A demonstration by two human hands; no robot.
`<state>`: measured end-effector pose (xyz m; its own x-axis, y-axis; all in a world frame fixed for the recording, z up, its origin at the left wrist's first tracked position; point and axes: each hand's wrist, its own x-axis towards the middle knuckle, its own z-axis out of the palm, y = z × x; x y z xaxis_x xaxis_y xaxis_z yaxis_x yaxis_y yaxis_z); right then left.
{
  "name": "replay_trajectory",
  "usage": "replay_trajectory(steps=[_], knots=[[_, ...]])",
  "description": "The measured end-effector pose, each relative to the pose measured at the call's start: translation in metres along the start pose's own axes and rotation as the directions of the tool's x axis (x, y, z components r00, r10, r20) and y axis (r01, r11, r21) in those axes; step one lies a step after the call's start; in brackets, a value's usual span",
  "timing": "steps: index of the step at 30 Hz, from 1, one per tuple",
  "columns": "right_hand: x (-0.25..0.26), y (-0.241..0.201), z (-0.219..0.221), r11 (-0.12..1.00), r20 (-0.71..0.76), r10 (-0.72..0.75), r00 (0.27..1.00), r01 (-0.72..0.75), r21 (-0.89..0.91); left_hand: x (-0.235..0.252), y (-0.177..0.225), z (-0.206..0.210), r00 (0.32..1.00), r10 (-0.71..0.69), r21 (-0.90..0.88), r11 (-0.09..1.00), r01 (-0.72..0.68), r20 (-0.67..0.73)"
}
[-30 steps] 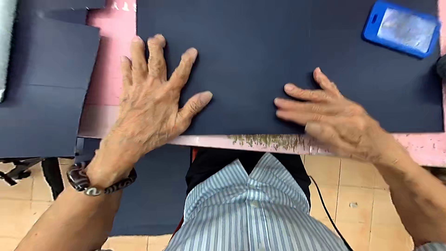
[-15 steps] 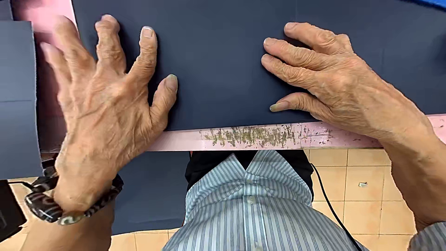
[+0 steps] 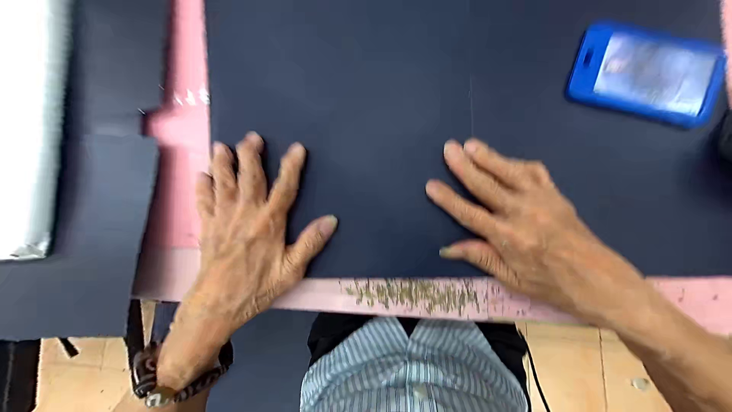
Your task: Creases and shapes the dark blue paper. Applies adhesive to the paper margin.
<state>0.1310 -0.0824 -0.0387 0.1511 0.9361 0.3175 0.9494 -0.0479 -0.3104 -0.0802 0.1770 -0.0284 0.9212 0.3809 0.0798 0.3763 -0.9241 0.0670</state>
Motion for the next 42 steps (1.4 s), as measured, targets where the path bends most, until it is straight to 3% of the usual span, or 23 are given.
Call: replay_trajectory(steps=[15, 21, 25, 28, 33, 36, 42], knots=[[-0.003, 0.000, 0.012, 0.998, -0.077, 0.032, 0.997, -0.035, -0.047, 0.004, 0.000, 0.008, 0.995, 0.004, 0.020, 1.000, -0.002, -0.099], [0.001, 0.019, -0.027, 0.951, -0.018, 0.111, 0.994, -0.100, 0.294, 0.004, -0.002, 0.014, 0.993, 0.043, 0.000, 0.999, -0.043, -0.109], [0.003, 0.072, -0.062, 0.958, -0.072, 0.260, 0.963, -0.266, -0.102, 0.004, -0.003, 0.013, 0.994, 0.062, 0.019, 0.998, -0.061, -0.085], [0.013, 0.083, -0.064, 0.931, -0.077, 0.291, 0.954, -0.300, -0.209, 0.005, -0.004, 0.013, 0.993, 0.066, 0.007, 0.998, -0.065, -0.093], [0.079, 0.072, -0.031, 0.979, -0.027, 0.088, 0.996, -0.092, -0.180, 0.003, -0.004, 0.013, 0.995, 0.052, -0.011, 0.999, -0.053, -0.082], [0.084, 0.085, -0.009, 0.978, 0.024, 0.129, 0.991, -0.123, -0.168, 0.005, -0.004, 0.012, 0.995, 0.031, -0.037, 0.999, -0.035, -0.094], [0.078, 0.088, -0.001, 0.980, -0.027, 0.143, 0.989, -0.145, -0.133, 0.006, -0.008, 0.007, 0.998, -0.011, -0.124, 0.992, 0.003, -0.062]])
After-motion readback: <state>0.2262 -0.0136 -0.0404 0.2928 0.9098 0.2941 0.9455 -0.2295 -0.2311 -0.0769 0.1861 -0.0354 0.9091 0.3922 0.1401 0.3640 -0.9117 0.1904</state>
